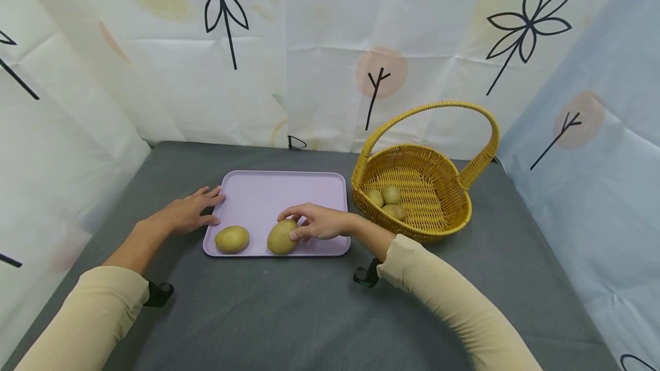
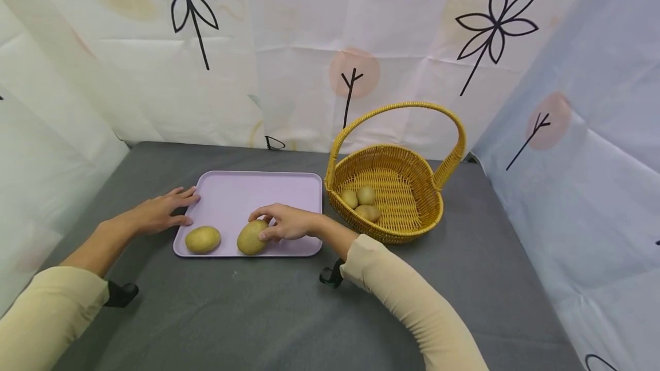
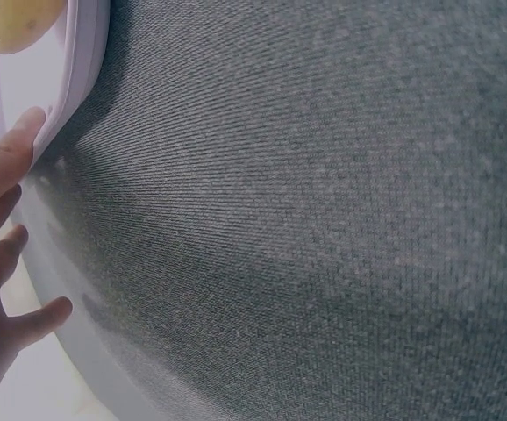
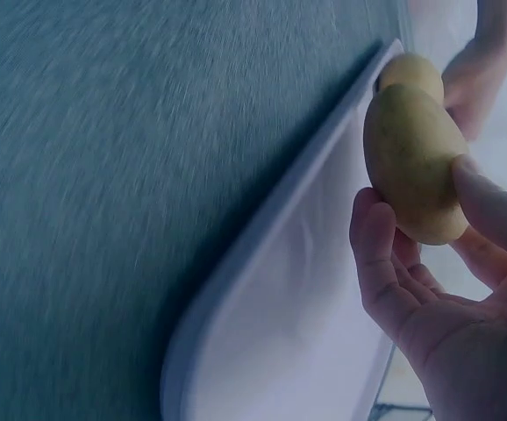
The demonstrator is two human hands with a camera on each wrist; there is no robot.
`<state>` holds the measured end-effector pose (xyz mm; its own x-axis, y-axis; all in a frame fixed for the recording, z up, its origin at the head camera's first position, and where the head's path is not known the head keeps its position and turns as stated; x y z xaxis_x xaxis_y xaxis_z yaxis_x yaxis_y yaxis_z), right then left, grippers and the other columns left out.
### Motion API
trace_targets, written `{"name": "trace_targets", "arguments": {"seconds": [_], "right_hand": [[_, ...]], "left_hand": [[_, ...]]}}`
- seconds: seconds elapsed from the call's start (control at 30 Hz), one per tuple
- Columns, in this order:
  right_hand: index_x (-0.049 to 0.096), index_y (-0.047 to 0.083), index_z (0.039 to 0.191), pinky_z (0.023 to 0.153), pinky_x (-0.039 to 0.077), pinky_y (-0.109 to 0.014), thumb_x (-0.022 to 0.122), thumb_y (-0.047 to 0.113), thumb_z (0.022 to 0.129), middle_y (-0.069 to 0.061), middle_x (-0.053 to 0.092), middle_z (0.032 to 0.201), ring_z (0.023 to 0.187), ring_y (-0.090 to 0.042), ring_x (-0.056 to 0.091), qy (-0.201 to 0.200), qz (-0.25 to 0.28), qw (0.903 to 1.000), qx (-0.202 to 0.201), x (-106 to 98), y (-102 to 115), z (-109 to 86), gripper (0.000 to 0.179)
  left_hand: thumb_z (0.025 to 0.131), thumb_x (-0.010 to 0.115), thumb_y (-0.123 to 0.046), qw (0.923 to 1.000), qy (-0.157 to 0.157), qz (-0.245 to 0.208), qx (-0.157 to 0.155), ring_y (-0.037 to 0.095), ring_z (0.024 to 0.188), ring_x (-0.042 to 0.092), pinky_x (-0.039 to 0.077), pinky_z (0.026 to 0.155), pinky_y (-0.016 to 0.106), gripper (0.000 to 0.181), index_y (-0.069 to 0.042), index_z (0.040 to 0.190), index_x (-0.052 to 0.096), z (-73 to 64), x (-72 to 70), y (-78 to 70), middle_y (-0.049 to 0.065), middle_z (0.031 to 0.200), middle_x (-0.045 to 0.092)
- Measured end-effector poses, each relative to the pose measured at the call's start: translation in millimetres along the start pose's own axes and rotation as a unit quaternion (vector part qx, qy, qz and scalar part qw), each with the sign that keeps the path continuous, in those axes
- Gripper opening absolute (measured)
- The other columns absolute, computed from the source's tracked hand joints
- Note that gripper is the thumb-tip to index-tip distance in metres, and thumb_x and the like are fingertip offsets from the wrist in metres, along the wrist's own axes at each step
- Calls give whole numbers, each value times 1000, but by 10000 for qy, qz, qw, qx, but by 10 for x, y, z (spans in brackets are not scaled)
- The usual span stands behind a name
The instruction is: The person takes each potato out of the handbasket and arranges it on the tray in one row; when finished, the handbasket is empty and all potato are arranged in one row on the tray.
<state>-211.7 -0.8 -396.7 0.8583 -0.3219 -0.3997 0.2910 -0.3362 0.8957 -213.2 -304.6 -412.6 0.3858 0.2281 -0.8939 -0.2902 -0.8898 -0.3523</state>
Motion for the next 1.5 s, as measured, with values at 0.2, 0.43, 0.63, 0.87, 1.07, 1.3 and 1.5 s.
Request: {"name": "trace_targets", "arguments": {"seconds": [0.2, 0.43, 0.63, 0.87, 1.07, 1.3, 1.5], "right_hand": [[49, -3, 140, 77, 56, -31, 59, 2, 99, -18, 58, 128, 93, -18, 63, -54, -4, 10000, -15, 107, 35, 158, 43], [48, -6, 141, 75, 56, -29, 58, 1, 99, -22, 58, 129, 95, -19, 64, -212, -178, 9996, 57, 170, 80, 261, 43], [49, -4, 141, 83, 52, -24, 61, 5, 98, -22, 60, 130, 106, -26, 65, -368, -724, 9966, 132, 185, 120, 318, 45], [50, -1, 142, 91, 48, -22, 65, 8, 96, -18, 63, 129, 112, -24, 64, -472, -1340, 9896, 202, 194, 107, 356, 49], [46, 1, 146, 90, 48, -22, 64, 12, 98, -19, 60, 133, 114, -23, 63, -298, -1377, 9897, 237, 157, 123, 314, 53], [41, 11, 152, 84, 52, -27, 64, 20, 98, -20, 54, 140, 111, -26, 66, 1, -1344, 9897, 495, -96, 289, 28, 59], [44, 11, 149, 90, 52, -29, 68, 18, 96, -16, 58, 135, 110, -23, 66, 37, -1377, 9900, 312, -335, 431, -399, 59]], "left_hand": [[94, 68, -28, 10000, 7, 9, -14, 57, 142, 17, 21, 98, 80, 71, 4, 150, 38, -2, -3, -7, 30, 158, 23], [94, 68, -29, 10000, 67, 11, -37, 57, 142, 17, 20, 98, 81, 71, 3, 150, 38, -10, -8, -7, 30, 158, 22], [95, 67, -29, 10000, 88, -4, -1, 56, 142, 16, 20, 98, 81, 70, 3, 150, 38, -9, -15, -6, 30, 158, 22], [94, 68, -29, 9999, 103, 2, -4, 57, 142, 17, 21, 98, 81, 71, 4, 149, 38, -5, -18, -5, 30, 157, 23], [94, 68, -29, 9999, 110, 8, -32, 56, 142, 16, 21, 98, 81, 71, 4, 149, 38, 0, -19, -7, 30, 158, 22], [94, 68, -29, 10000, 62, 0, -21, 56, 142, 17, 20, 98, 81, 71, 4, 149, 38, -4, -16, -6, 30, 158, 23], [95, 68, -30, 10000, 23, -39, -2, 56, 142, 17, 21, 98, 80, 70, 3, 149, 39, -15, -14, -5, 29, 158, 23]]}}
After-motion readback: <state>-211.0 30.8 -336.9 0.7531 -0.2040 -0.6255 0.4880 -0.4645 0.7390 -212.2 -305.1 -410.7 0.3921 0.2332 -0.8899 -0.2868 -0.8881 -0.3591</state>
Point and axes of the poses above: each hand's wrist, its own z-axis towards the middle knuckle, its own x-axis out of the palm, y = z × x, the point moved 3 cm from there along z, towards the middle knuckle
